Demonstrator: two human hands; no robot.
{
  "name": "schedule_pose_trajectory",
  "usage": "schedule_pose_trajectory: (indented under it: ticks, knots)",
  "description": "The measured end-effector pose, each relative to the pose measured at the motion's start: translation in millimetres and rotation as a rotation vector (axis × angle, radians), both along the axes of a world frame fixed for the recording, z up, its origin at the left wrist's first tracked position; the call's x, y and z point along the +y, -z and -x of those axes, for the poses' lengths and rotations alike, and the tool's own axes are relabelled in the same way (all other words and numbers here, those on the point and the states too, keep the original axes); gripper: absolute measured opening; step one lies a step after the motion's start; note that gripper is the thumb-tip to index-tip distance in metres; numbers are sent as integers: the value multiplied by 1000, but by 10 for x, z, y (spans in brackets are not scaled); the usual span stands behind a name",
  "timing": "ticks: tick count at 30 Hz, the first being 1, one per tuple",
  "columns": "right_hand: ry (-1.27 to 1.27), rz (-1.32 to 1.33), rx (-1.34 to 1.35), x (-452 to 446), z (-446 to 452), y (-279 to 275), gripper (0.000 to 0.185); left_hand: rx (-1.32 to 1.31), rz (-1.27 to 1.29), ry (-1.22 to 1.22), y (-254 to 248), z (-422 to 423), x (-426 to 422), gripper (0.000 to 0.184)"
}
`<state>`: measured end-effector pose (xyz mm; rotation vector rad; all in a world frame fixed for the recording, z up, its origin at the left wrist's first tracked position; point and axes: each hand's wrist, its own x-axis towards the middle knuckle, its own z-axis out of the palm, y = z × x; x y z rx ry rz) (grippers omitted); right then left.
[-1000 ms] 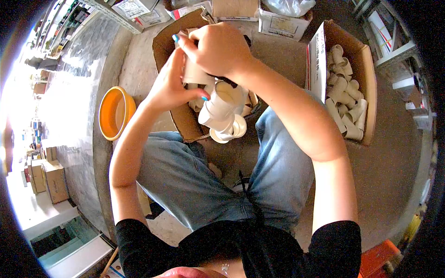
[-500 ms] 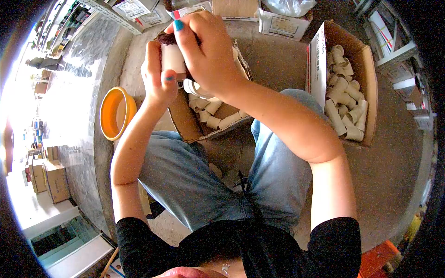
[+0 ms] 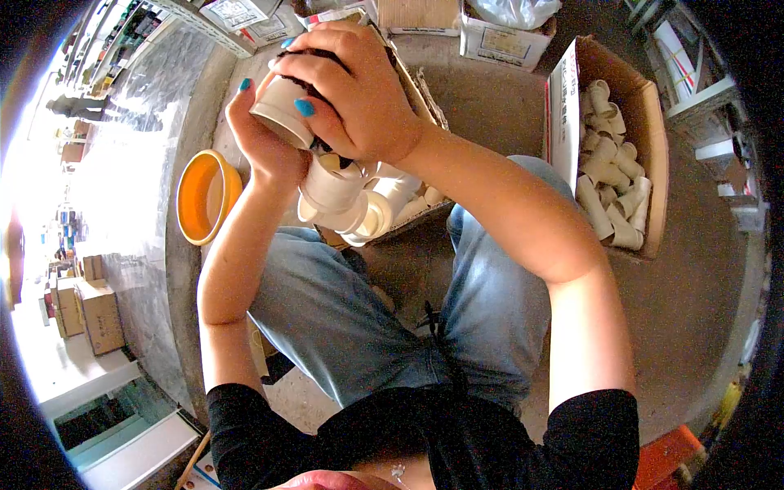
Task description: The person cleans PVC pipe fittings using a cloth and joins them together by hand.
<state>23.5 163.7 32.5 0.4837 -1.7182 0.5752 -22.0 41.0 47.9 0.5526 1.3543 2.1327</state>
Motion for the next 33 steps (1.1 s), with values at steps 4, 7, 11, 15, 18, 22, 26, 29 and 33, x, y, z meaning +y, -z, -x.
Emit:
schedule_pose_trajectory:
  ticks: [4, 7, 11, 15, 18, 22, 26, 29, 33]
  knots:
    - [67, -1, -78, 21, -63, -46, 23, 39, -42, -99, 94, -11, 49, 45]
    - [-7, 311, -280, -78, -97, -38, 31, 522, 147, -165, 103, 52, 37, 42]
    - [-112, 822, -711, -85, -29, -72, 38, 1230, 425, -216, 182, 51, 15, 28]
    - [-53, 814, -747, -36, 11, 3, 37, 1136, 451, -109, 314, 9, 62, 27]
    - [54, 698, -568, -141, -61, -49, 31, 903, 405, -132, 284, 69, 33, 18]
    - [-161, 714, -247, -239, -59, 94, 19, 321, 68, -185, 280, 121, 125, 41]
    - [-27, 620, -283, -198, 14, 142, 19, -181, -34, -50, 233, 34, 87, 43]
    - [2, 747, -394, -96, -1, 162, 22, -91, 43, -30, 410, 82, 134, 42]
    - [-16, 802, -436, -33, -86, 46, 28, 845, 169, -159, 283, 121, 93, 42]
